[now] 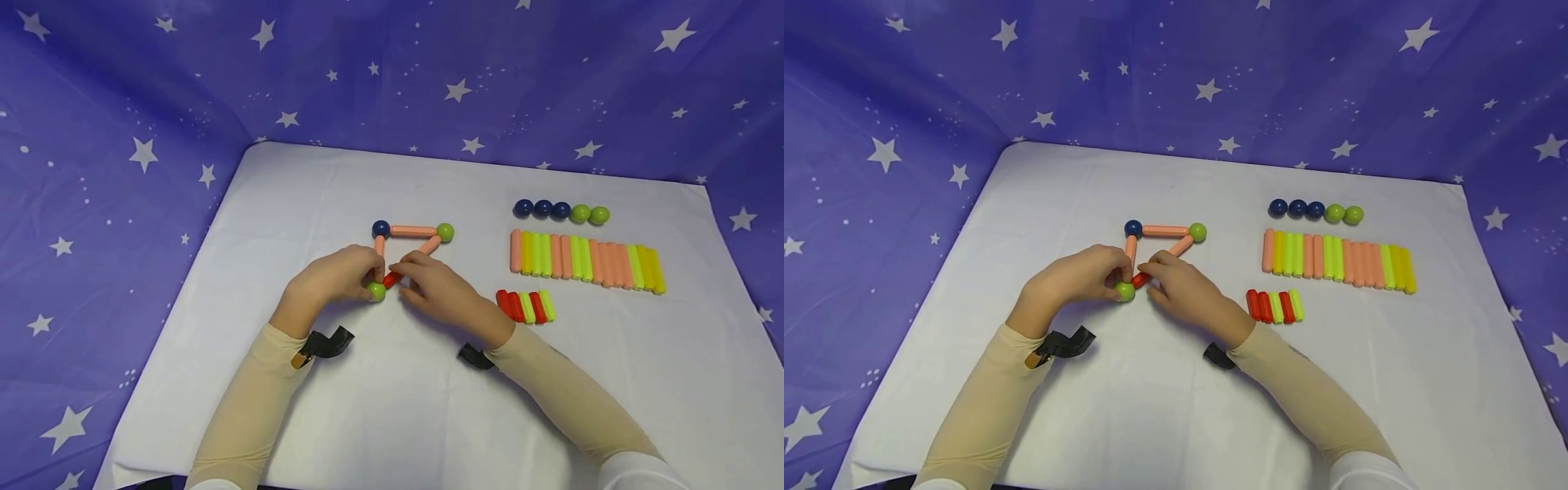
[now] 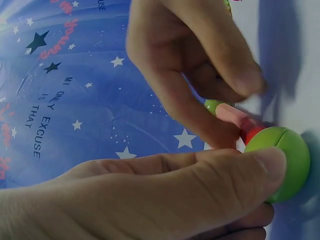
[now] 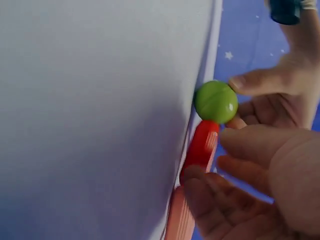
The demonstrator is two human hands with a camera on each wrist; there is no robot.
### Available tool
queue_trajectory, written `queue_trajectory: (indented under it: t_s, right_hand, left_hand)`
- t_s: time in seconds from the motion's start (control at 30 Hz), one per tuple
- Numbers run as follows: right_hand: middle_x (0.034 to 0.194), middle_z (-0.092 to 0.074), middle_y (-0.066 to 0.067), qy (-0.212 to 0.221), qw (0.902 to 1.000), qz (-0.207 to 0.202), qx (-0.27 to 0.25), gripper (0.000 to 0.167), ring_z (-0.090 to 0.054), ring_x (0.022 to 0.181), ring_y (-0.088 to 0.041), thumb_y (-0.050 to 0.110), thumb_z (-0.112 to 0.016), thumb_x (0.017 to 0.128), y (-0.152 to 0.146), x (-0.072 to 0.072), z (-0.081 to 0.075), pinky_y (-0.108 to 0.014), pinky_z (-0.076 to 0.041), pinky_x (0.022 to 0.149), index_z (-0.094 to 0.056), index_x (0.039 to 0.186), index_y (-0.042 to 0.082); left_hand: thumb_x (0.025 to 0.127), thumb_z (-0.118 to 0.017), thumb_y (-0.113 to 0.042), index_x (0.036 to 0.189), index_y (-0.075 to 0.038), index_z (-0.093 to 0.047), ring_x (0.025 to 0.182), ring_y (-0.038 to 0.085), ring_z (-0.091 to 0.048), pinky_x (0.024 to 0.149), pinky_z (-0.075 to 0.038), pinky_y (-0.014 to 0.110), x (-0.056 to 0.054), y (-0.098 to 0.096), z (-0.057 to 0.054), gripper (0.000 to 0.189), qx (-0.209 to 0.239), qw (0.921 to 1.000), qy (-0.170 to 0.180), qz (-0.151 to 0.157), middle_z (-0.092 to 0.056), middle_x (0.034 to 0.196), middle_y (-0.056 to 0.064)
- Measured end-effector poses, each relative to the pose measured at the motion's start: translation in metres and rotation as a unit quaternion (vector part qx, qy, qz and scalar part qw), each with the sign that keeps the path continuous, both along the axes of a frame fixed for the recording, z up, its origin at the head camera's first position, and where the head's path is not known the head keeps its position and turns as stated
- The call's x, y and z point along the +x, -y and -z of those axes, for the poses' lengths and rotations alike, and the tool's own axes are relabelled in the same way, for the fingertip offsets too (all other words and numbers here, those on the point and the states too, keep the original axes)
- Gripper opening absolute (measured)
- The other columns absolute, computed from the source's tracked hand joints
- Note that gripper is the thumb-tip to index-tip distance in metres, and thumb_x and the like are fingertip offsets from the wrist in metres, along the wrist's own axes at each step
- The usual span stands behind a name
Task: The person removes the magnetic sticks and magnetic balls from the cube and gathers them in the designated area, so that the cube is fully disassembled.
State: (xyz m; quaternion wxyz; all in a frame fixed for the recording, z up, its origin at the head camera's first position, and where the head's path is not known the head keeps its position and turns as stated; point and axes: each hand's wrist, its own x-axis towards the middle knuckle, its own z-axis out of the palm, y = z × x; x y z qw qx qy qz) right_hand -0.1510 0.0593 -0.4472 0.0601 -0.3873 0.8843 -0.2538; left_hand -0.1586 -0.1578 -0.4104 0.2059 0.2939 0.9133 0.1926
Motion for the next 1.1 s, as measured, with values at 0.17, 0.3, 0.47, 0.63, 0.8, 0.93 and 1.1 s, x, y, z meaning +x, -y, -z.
queue_trajectory:
  t_s: [0.17,0.3,0.47,0.63,0.8,0.93,1.1]
  right_hand:
    - [0.108,-0.058,-0.002,-0.019,0.9996,0.016,0.011,0.024,-0.056,0.085,-0.012,0.011,-0.072,0.087,0.013,-0.004,0.005,-0.027,-0.049,0.076,-0.07,0.11,0.007]
    - [0.101,-0.06,-0.001,-0.02,0.9995,0.017,0.02,0.018,-0.056,0.087,-0.014,0.011,-0.074,0.086,0.012,-0.009,0.004,-0.028,-0.049,0.078,-0.07,0.104,0.009]
    - [0.092,-0.059,0.004,0.03,0.999,0.005,0.034,0.012,-0.054,0.081,-0.013,0.016,-0.074,0.088,0.009,-0.015,0.005,-0.028,-0.046,0.074,-0.068,0.098,0.012]
    - [0.084,-0.058,0.008,0.065,0.9973,-0.01,0.034,0.012,-0.052,0.074,-0.01,0.023,-0.073,0.089,0.002,-0.009,0.008,-0.026,-0.045,0.069,-0.066,0.094,0.015]
    - [0.08,-0.056,0.008,0.059,0.998,0.005,0.023,0.012,-0.051,0.071,-0.01,0.023,-0.073,0.088,-0.011,0.011,0.007,-0.027,-0.045,0.066,-0.065,0.091,0.015]
    - [0.08,-0.055,0.008,0.059,0.9981,0.018,0.003,0.012,-0.05,0.072,-0.01,0.021,-0.074,0.087,-0.019,0.022,0.007,-0.027,-0.045,0.066,-0.066,0.094,0.014]
    - [0.085,-0.057,0.008,0.06,0.9982,0.011,0.002,0.017,-0.049,0.073,-0.01,0.019,-0.071,0.088,-0.021,0.029,0.011,-0.026,-0.045,0.065,-0.07,0.104,0.014]
  left_hand:
    - [0.077,-0.082,-0.009,0.089,-0.009,-0.067,0.074,0.015,-0.053,0.068,-0.045,0.028,-0.002,0.001,-0.001,0.019,-0.006,1.0,-0.002,-0.005,-0.062,0.082,0.002]
    - [0.077,-0.082,-0.009,0.088,-0.009,-0.067,0.074,0.015,-0.053,0.069,-0.045,0.028,-0.002,-0.003,-0.003,0.019,-0.006,1.0,0.004,-0.001,-0.062,0.081,0.001]
    - [0.076,-0.083,-0.008,0.087,-0.009,-0.066,0.073,0.014,-0.053,0.068,-0.046,0.028,0.0,-0.005,-0.002,0.02,-0.004,0.9999,0.008,0.005,-0.062,0.08,0.002]
    - [0.077,-0.082,-0.008,0.086,-0.011,-0.067,0.072,0.013,-0.053,0.067,-0.045,0.028,0.003,-0.006,-0.001,0.019,-0.005,0.9999,0.012,0.002,-0.061,0.079,0.001]
    - [0.079,-0.077,-0.003,0.086,-0.01,-0.067,0.073,0.013,-0.053,0.067,-0.045,0.027,0.004,-0.008,0.001,0.014,-0.003,0.9999,0.007,0.013,-0.061,0.08,0.001]
    - [0.079,-0.074,-0.002,0.087,-0.012,-0.066,0.074,0.013,-0.051,0.066,-0.043,0.028,0.004,-0.009,0.002,0.015,-0.002,0.9999,0.007,0.012,-0.06,0.082,0.002]
    - [0.076,-0.084,-0.018,0.086,-0.013,-0.065,0.072,0.012,-0.052,0.067,-0.043,0.027,0.007,-0.018,0.005,0.022,0.021,0.9984,0.016,0.05,-0.062,0.082,0.002]
